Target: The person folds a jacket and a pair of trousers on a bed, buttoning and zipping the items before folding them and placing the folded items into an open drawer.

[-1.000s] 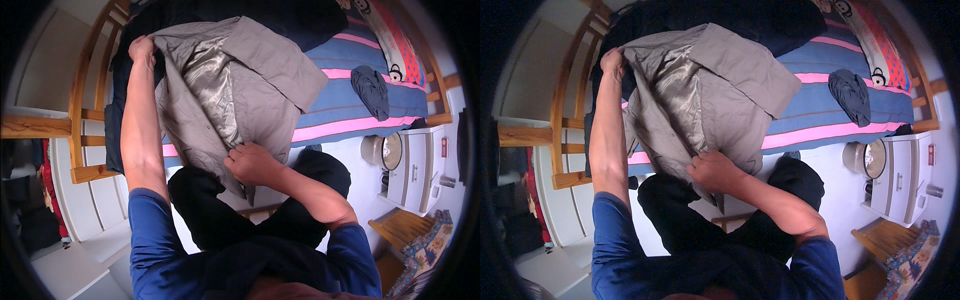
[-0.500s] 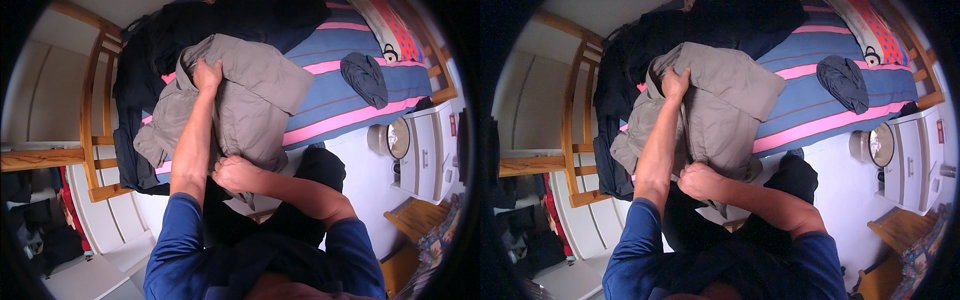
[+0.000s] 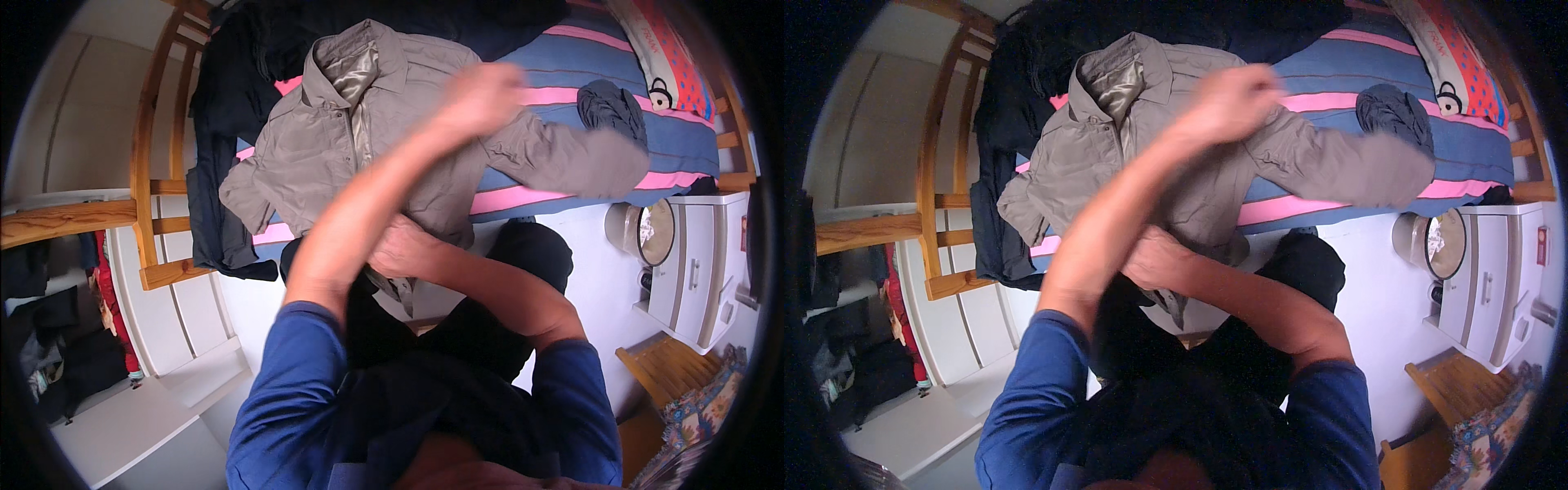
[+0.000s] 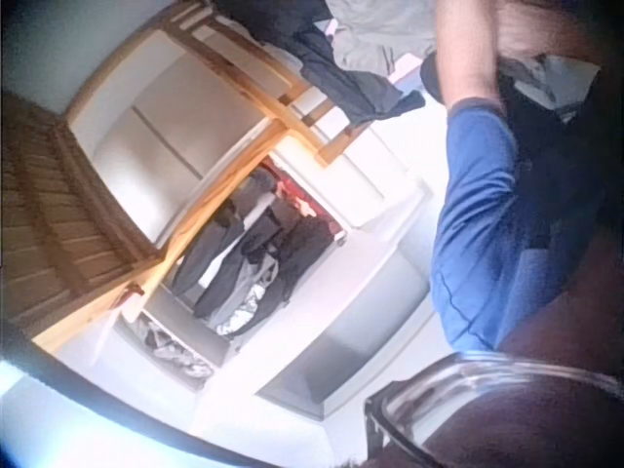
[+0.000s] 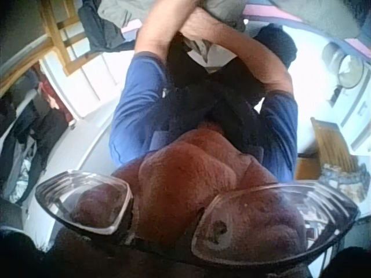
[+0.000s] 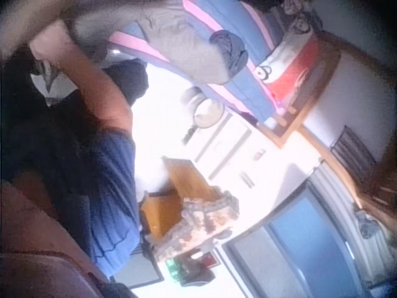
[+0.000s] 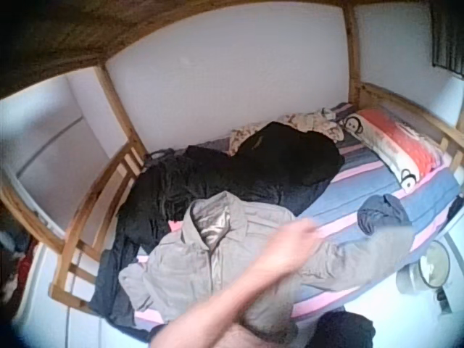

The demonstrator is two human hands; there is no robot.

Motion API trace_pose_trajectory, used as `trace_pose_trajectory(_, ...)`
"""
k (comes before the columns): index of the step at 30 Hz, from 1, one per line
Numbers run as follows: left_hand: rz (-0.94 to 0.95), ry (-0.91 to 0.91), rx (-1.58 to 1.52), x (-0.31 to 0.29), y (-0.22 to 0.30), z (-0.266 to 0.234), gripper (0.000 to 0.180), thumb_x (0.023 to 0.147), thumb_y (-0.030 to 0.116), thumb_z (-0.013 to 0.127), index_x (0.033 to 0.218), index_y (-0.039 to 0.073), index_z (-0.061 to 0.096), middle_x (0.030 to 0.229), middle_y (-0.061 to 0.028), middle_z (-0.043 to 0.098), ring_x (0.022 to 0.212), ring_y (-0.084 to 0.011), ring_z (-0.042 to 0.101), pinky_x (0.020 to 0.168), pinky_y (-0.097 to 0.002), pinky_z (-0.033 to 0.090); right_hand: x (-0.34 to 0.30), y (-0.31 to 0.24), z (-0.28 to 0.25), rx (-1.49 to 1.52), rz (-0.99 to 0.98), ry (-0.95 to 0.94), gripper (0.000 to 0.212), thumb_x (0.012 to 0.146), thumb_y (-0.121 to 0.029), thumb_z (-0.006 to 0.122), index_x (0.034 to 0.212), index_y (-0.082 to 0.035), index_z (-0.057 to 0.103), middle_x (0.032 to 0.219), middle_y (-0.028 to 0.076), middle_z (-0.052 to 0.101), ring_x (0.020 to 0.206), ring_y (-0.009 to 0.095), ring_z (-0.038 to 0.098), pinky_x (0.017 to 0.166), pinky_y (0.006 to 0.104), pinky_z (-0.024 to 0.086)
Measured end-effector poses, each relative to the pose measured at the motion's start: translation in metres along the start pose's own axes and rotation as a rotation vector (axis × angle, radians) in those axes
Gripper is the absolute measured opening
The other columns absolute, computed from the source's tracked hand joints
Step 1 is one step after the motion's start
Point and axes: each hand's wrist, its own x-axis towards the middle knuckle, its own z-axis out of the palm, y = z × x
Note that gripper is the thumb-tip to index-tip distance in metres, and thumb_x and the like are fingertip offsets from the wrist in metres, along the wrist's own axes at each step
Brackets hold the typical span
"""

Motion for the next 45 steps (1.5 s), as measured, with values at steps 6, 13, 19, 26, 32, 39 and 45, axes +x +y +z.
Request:
trace_pose_trajectory(6,-0.361,-0.307,0.612,-0.075,-0.183,-0.126,0.028,0.090,0.028,0.064,0.106,0.007,0.071,0.100,-0.0196,0.071,0.098,-0.0376,0.067,0.085,-0.0465,0.052,-0.001,-0.006,-0.019,-0.017,0.024,-0.037,0.012,0.082,-0.017,0.057,0.086,-0.009,0.065,0.082,0.008,0.067,0.078,0.024,0.068,0.072,0.0356,0.052)
trace_pose_trajectory(13,0.069,-0.669,1.017,-0.083,-0.200,-0.173,0.057,0.080,0.006,0.063,0.134,0.020,0.059,0.136,-0.0018,0.056,0.132,-0.0262,0.046,0.112,-0.0400,0.036,0.002,-0.006,-0.019,0.001,0.034,-0.116,0.012,0.083,-0.017,0.057,0.086,-0.008,0.065,0.082,0.009,0.065,0.073,0.025,0.068,0.067,0.0360,0.051)
trace_pose_trajectory(19,0.203,-0.410,1.194,-0.055,-0.210,-0.172,0.021,0.087,0.013,0.055,0.103,0.015,0.068,0.106,0.0008,0.065,0.108,-0.0204,0.057,0.093,-0.0363,0.043,-0.004,-0.007,-0.018,0.020,0.046,-0.203,0.012,0.082,-0.016,0.058,0.086,-0.008,0.064,0.080,0.009,0.064,0.069,0.025,0.067,0.063,0.0366,0.050)
trace_pose_trajectory(26,0.171,-0.224,0.849,-0.061,-0.212,-0.163,0.015,0.089,0.017,0.060,0.096,0.008,0.070,0.097,-0.0070,0.069,0.101,-0.0298,0.062,0.089,-0.0421,0.047,-0.016,-0.007,-0.002,0.098,0.014,-0.077,0.010,0.078,-0.016,0.062,0.080,-0.006,0.063,0.068,0.008,0.062,0.064,0.026,0.063,0.062,0.0410,0.050)
trace_pose_trajectory(32,-0.382,0.485,0.169,-0.179,-0.103,-0.117,0.019,0.092,0.021,0.069,0.098,0.003,0.069,0.091,-0.0100,0.068,0.080,-0.0205,0.064,0.075,-0.0316,0.051,-0.006,0.007,-0.023,0.131,0.171,-0.276,0.013,0.074,-0.018,0.063,0.081,-0.007,0.063,0.074,0.012,0.063,0.069,0.032,0.066,0.062,0.0463,0.052)
trace_pose_trajectory(39,-0.680,0.384,0.072,-0.351,0.028,-0.008,0.035,0.084,0.028,0.076,0.103,0.004,0.060,0.093,-0.0135,0.060,0.084,-0.0331,0.062,0.072,-0.0422,0.050,-0.009,0.004,-0.031,0.202,0.309,-0.291,0.015,0.084,-0.019,0.060,0.089,-0.008,0.067,0.087,0.015,0.067,0.084,0.038,0.064,0.073,0.0483,0.050)
trace_pose_trajectory(45,-0.733,0.293,0.117,-0.357,0.009,0.020,0.035,0.084,0.023,0.067,0.110,0.002,0.057,0.104,-0.0176,0.062,0.094,-0.0389,0.063,0.078,-0.0487,0.050,-0.013,-0.008,-0.027,0.140,0.262,-0.139,0.015,0.082,-0.016,0.059,0.088,-0.009,0.070,0.088,0.016,0.068,0.083,0.038,0.066,0.073,0.0474,0.053)
